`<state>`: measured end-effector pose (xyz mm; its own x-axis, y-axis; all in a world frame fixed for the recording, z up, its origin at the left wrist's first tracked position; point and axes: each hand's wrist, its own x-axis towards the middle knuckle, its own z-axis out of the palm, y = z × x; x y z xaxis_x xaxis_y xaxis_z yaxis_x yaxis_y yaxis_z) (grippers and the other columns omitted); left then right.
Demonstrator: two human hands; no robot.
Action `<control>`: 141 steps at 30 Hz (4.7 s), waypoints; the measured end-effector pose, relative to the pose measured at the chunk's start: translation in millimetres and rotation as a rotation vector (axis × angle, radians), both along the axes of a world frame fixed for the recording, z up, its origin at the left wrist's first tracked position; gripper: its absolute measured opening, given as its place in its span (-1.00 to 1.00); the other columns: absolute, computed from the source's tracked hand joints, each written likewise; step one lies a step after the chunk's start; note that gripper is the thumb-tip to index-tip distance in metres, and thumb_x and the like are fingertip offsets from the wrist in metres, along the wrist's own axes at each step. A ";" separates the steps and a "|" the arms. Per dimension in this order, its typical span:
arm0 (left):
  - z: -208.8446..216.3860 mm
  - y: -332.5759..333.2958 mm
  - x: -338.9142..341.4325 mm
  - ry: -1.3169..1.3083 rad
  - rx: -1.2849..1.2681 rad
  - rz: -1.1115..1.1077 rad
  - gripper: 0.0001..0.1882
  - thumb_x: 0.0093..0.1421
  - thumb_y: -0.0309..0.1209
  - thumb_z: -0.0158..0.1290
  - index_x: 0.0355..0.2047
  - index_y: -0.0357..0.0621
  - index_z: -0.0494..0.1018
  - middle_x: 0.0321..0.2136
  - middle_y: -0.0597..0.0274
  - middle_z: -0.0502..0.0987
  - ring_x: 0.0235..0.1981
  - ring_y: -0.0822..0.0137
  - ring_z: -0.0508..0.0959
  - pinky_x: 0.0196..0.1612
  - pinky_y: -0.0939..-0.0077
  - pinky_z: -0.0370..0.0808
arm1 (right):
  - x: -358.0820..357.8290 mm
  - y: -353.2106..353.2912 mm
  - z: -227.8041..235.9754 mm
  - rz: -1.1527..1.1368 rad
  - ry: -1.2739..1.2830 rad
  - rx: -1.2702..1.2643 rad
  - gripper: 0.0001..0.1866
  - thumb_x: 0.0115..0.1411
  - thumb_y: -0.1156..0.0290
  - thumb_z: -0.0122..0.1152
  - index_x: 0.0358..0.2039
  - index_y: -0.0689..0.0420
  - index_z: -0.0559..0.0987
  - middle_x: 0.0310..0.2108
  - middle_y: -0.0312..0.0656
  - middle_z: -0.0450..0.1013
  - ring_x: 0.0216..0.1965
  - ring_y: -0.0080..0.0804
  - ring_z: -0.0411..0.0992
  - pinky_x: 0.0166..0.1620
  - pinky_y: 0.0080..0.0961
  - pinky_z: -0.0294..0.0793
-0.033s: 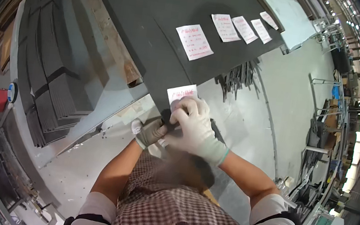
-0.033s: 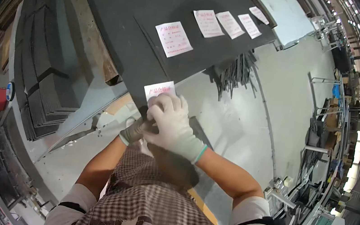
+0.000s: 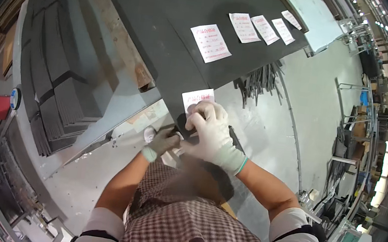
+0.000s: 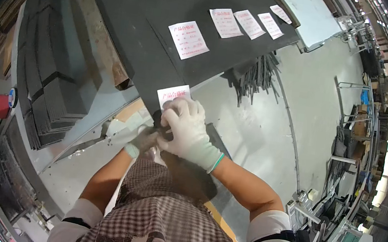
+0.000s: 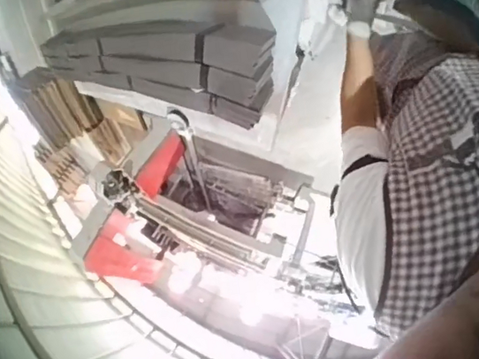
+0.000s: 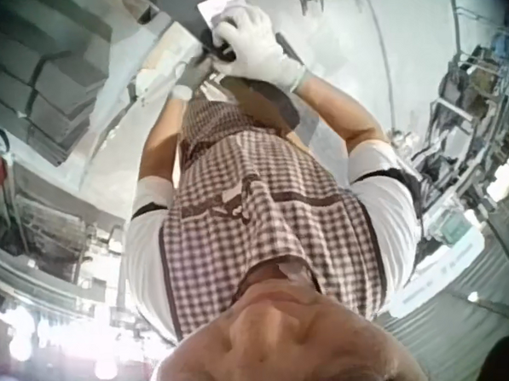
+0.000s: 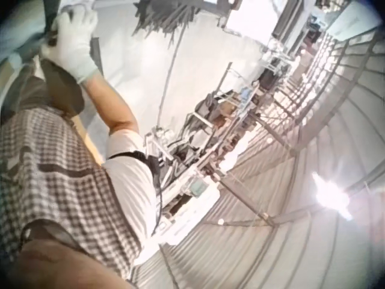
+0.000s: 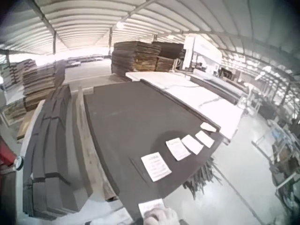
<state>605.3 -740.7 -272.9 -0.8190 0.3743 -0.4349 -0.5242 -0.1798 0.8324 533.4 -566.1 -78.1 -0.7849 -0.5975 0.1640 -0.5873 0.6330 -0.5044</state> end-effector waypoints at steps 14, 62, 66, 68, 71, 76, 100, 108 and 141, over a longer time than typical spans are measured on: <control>168.5 50.4 -51.3 0.844 -0.635 0.395 -0.54 -0.01 -0.37 0.34 -0.09 -0.21 0.51 -0.24 0.03 0.55 -0.24 0.09 0.58 -0.20 0.33 0.54 | -60.1 31.1 81.5 0.201 -0.467 0.291 -0.55 0.26 0.09 0.08 0.11 -0.04 0.48 -0.39 0.05 0.54 -0.31 0.09 0.52 -0.18 -0.14 0.51; 9.3 35.9 -12.8 0.149 0.499 0.051 0.02 -0.04 0.05 0.40 0.27 -0.30 0.22 0.05 0.24 0.46 0.10 0.35 0.43 0.15 0.41 0.38 | -57.9 75.4 -37.8 -0.136 -0.346 0.004 -0.67 0.10 0.40 0.24 -0.11 0.22 0.55 -0.16 0.07 0.50 -0.05 -0.01 0.43 0.04 -0.23 0.40; 19.3 17.5 -9.5 0.205 0.384 0.000 -0.37 0.16 -0.16 0.28 0.15 -0.22 0.39 -0.04 0.18 0.54 -0.05 0.39 0.50 0.00 0.49 0.44 | 6.5 26.2 23.2 0.091 -0.166 -0.025 -0.64 -0.13 0.23 0.44 -0.35 0.04 0.49 -0.16 -0.14 0.35 0.04 -0.04 0.29 0.10 -0.13 0.27; 24.0 1.1 16.4 -0.021 0.075 0.070 -0.56 0.26 -0.27 0.13 0.08 -0.26 0.44 -0.17 0.20 0.57 -0.23 0.44 0.53 -0.19 0.55 0.47 | 18.3 22.4 5.6 0.020 -0.035 -0.010 -0.59 -0.20 0.20 0.46 -0.36 0.02 0.48 -0.14 -0.16 0.33 0.03 -0.06 0.29 0.10 -0.04 0.24; 113.2 -22.9 42.7 -0.023 0.032 0.261 -0.72 0.30 -0.36 0.03 -0.10 -0.30 0.54 -0.38 0.26 0.56 -0.41 0.49 0.49 -0.33 0.55 0.46 | 16.6 28.7 0.1 -0.013 -0.061 0.045 -0.55 -0.26 0.17 0.49 -0.38 0.01 0.47 -0.10 -0.16 0.32 0.07 -0.07 0.27 0.14 -0.05 0.22; 192.1 32.7 -9.3 0.635 -0.459 0.089 -0.84 -0.02 -0.51 0.26 -0.43 -0.24 0.51 -0.43 0.06 0.56 -0.42 0.19 0.56 -0.37 0.41 0.48 | -15.8 60.5 22.0 0.202 -0.508 -0.274 -0.36 -0.17 0.06 0.58 -0.11 0.06 0.52 0.01 -0.08 0.31 0.11 0.08 0.22 0.16 -0.09 0.28; 143.6 37.1 55.1 0.149 -0.359 0.083 -0.78 0.29 -0.34 0.10 -0.42 -0.19 0.37 -0.62 0.45 0.37 -0.59 0.57 0.36 -0.51 0.66 0.32 | -59.4 110.6 34.3 0.508 -0.528 0.590 -0.76 0.13 0.42 0.00 -0.32 0.12 0.65 -0.39 -0.04 0.57 -0.34 0.04 0.52 -0.21 -0.06 0.46; 162.5 35.7 14.5 0.012 -0.202 0.585 -0.74 0.23 -0.32 0.20 -0.35 -0.17 0.35 -0.61 0.40 0.40 -0.68 0.61 0.38 -0.64 0.73 0.32 | -42.6 96.4 20.9 0.112 -0.193 0.387 -0.65 0.16 0.48 0.04 -0.02 0.14 0.55 -0.31 0.08 0.57 -0.24 0.06 0.54 -0.13 -0.17 0.53; 170.8 -3.6 14.5 0.022 0.171 0.294 -0.58 0.16 -0.42 0.15 0.04 -0.26 0.46 -0.28 0.23 0.53 -0.30 0.39 0.53 -0.21 0.58 0.50 | 1.9 27.7 8.6 -0.001 -0.120 0.030 -0.56 -0.24 0.24 0.49 -0.35 0.03 0.47 -0.04 -0.11 0.29 0.15 -0.01 0.22 0.15 -0.12 0.21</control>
